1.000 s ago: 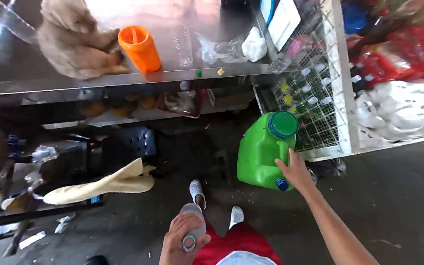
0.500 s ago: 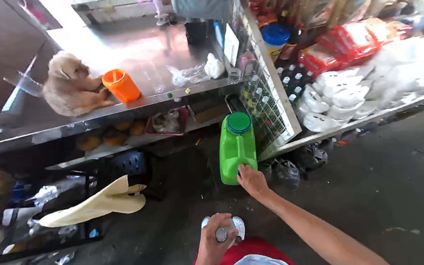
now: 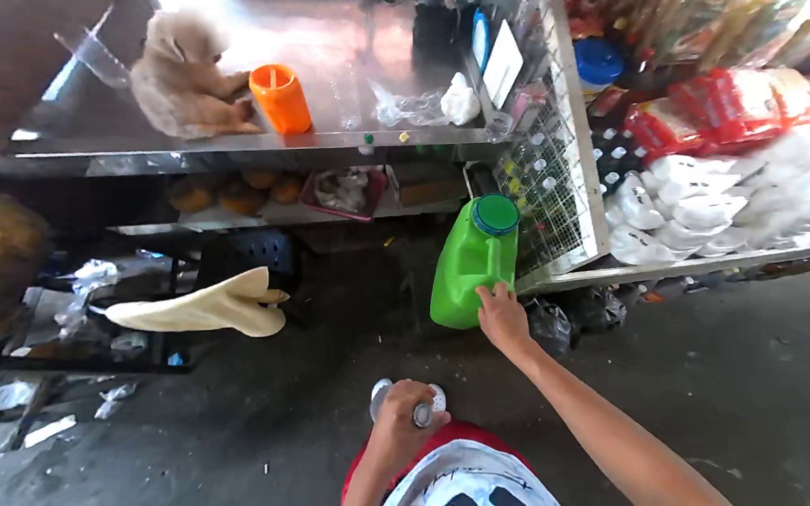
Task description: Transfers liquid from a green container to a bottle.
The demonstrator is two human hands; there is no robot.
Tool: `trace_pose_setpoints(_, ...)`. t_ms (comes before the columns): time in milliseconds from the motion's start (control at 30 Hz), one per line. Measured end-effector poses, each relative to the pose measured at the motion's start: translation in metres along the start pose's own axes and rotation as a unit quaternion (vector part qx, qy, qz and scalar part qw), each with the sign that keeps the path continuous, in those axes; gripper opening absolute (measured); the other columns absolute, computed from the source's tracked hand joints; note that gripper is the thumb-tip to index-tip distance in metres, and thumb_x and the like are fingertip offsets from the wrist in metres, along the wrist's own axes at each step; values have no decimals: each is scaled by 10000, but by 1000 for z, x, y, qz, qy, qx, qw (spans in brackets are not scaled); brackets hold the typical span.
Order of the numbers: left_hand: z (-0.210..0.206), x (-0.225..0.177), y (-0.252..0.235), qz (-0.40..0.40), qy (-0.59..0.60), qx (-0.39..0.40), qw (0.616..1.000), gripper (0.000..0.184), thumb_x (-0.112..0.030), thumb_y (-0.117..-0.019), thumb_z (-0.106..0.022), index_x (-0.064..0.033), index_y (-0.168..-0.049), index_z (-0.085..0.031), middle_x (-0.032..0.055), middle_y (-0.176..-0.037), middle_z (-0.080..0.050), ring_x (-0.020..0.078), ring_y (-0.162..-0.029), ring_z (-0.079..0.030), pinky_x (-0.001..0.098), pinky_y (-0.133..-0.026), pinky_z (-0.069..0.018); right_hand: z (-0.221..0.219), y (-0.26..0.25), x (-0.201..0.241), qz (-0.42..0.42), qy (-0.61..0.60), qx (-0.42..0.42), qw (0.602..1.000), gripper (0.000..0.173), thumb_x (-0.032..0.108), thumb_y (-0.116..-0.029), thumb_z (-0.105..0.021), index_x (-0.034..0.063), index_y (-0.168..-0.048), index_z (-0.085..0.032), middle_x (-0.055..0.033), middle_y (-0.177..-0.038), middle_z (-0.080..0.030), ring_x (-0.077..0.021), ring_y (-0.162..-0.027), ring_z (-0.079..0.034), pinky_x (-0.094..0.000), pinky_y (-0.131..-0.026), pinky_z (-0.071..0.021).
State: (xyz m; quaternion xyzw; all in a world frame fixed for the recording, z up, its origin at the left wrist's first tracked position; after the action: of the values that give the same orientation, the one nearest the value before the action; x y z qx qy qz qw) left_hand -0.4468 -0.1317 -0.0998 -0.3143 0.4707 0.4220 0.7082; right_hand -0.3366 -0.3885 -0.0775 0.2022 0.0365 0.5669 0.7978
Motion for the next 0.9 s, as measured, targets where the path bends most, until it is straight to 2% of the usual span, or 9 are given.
trace_pose_setpoints(167, 30, 10, -7, 35, 0, -3, 999, 299, -372, -852, -815, -81, -906, -766, 32, -1055, -757, 163, -1106, -675, 391, -1031, -519, -11, -6, -21, -150, -158, 4, 976, 627, 514, -1051, -482, 23, -1436, -419, -225, -1132, -686, -356, -910, -736, -534, -800, -604)
trace_pose_setpoints(300, 35, 12, -11, 32, 8, 3, 999, 293, -378, -868, -804, -91, -909, -766, 25, -1062, -755, 158, -1120, -668, 395, -1059, -497, -20, 0, -7, -93, -73, -94, 989, 450, 209, -949, -656, 116, -1384, -585, -278, -1310, -562, -444, -1174, -608, -558, -908, -558)
trace_pose_setpoints(367, 36, 11, -17, 16, 19, 6, 1000, 281, -365, -865, -812, -90, -896, -761, 26, -1054, -753, 160, -1112, -668, 391, -1053, -502, -20, 5, -13, -85, -147, -155, 973, 490, 267, -941, -683, 70, -1382, -601, -315, -1326, -543, -468, -1214, -568, -577, -950, -534)
trace_pose_setpoints(433, 39, 11, -21, 16, 33, 4, 999, 285, -363, -863, -813, -84, -900, -764, 35, -1060, -753, 171, -1115, -670, 398, -1046, -509, -24, 10, -17, -172, -359, -128, 909, 601, 366, -1029, -573, -33, -1460, -442, -293, -1333, -566, -356, -1112, -653, -515, -914, -571)
trace_pose_setpoints(533, 40, 10, -25, 23, 45, 13, 999, 311, -373, -858, -814, -70, -906, -767, 52, -1076, -753, 186, -1126, -671, 411, -1038, -517, -47, 4, -12, -276, -631, -95, 718, 561, 423, -1092, -463, -11, -1418, -321, -266, -1024, -617, -332, -643, -697, -468, -573, -621)
trace_pose_setpoints(633, 39, 12, -28, 16, 44, 33, 998, 313, -388, -855, -816, -83, -907, -769, 40, -1080, -754, 178, -1129, -671, 411, -1035, -521, -35, 0, -11, -227, -490, -159, 827, 486, 173, -1000, -648, -44, -1390, -455, -265, -1230, -586, -291, -895, -684, -439, -760, -601)
trace_pose_setpoints(733, 38, 13, -28, -2, 48, 40, 998, 305, -386, -855, -819, -88, -897, -766, 25, -1056, -757, 155, -1106, -675, 389, -1029, -523, -31, 3, -12, -173, -329, -235, 898, 589, 254, -859, -781, 12, -1361, -592, -338, -1348, -507, -474, -1217, -549, -584, -984, -510)
trace_pose_setpoints(800, 40, 14, -29, -11, 46, 37, 998, 303, -385, -852, -820, -90, -888, -764, 21, -1043, -758, 149, -1092, -680, 383, -1024, -527, -36, 6, -8, -246, -486, -182, 818, 627, 363, -999, -635, -15, -1455, -431, -305, -1360, -517, -389, -1105, -639, -522, -854, -588)
trace_pose_setpoints(900, 42, 15, -27, -15, 37, 44, 998, 303, -385, -859, -810, -86, -880, -765, 24, -1036, -760, 149, -1084, -682, 375, -1023, -521, -47, 3, 2, -336, -731, -101, 585, 576, 491, -1099, -375, 22, -1430, -325, -243, -968, -643, -334, -669, -694, -465, -580, -605)
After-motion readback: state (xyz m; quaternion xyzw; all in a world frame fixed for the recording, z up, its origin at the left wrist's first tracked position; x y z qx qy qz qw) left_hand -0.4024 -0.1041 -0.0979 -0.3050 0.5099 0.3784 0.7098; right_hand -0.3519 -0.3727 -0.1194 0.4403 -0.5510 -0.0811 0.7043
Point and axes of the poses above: each hand's wrist, its own y-axis away from the middle knuckle, its own z-axis out of the back of the hand, x = y × z, the point moved 5 cm from there along -y, towards the middle knuckle
